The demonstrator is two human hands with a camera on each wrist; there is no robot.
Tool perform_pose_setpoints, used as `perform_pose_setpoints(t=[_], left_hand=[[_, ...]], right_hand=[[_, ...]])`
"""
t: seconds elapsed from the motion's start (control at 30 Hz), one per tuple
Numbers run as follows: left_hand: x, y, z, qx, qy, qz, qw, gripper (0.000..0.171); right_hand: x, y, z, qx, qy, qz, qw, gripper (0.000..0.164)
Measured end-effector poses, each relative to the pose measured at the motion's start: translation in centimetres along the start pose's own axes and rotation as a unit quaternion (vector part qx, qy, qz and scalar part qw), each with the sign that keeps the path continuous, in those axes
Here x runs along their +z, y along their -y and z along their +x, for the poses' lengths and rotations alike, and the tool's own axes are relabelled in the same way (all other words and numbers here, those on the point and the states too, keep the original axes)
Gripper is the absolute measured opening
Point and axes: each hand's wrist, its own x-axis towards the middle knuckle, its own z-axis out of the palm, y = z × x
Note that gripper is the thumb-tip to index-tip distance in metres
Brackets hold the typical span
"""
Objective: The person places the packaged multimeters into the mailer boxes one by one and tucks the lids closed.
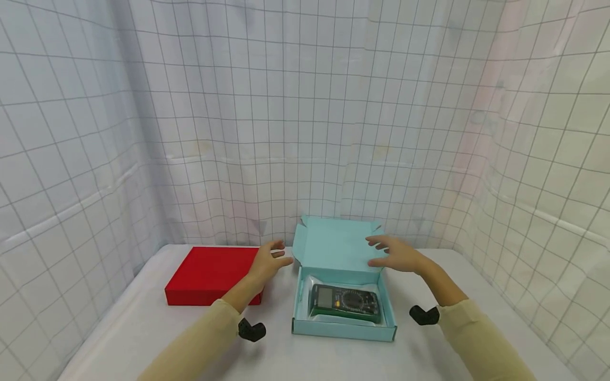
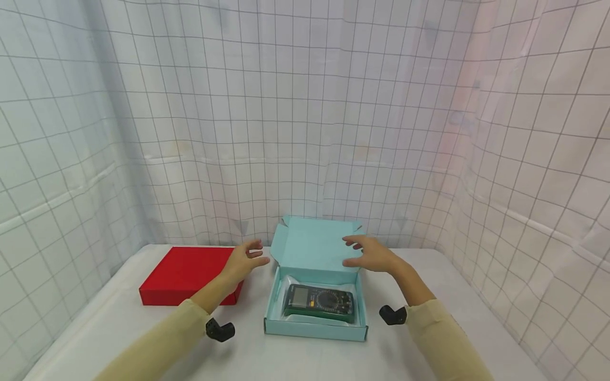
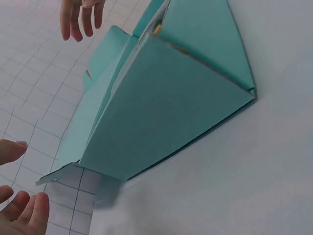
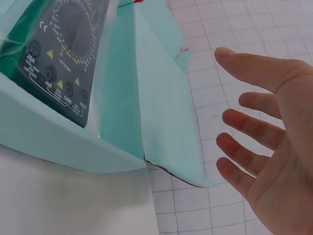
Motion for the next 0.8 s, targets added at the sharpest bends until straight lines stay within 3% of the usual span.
perform_pose_setpoints(t=[0.4,0.63,0.8], left_hand=[[0.7,-0.2,3.5,0.003,-0.017,0.018,0.9997,0.071],[1.5,1.0,4.9,0.003,-0.016,0.009,0.9998,0.067],[1.6,1.3,5.6,0.010,-0.003,-0.003,0.9999,0.062]], right_hand=[[-0.9,-3.3,-0.1,0.089,-0.095,0.032,0.991,0.068],[0.0,-4.7,-0.2,0.139,-0.109,0.051,0.983,0.067],[0.3,-5.1,0.3,0.153,-0.116,0.069,0.979,0.064]])
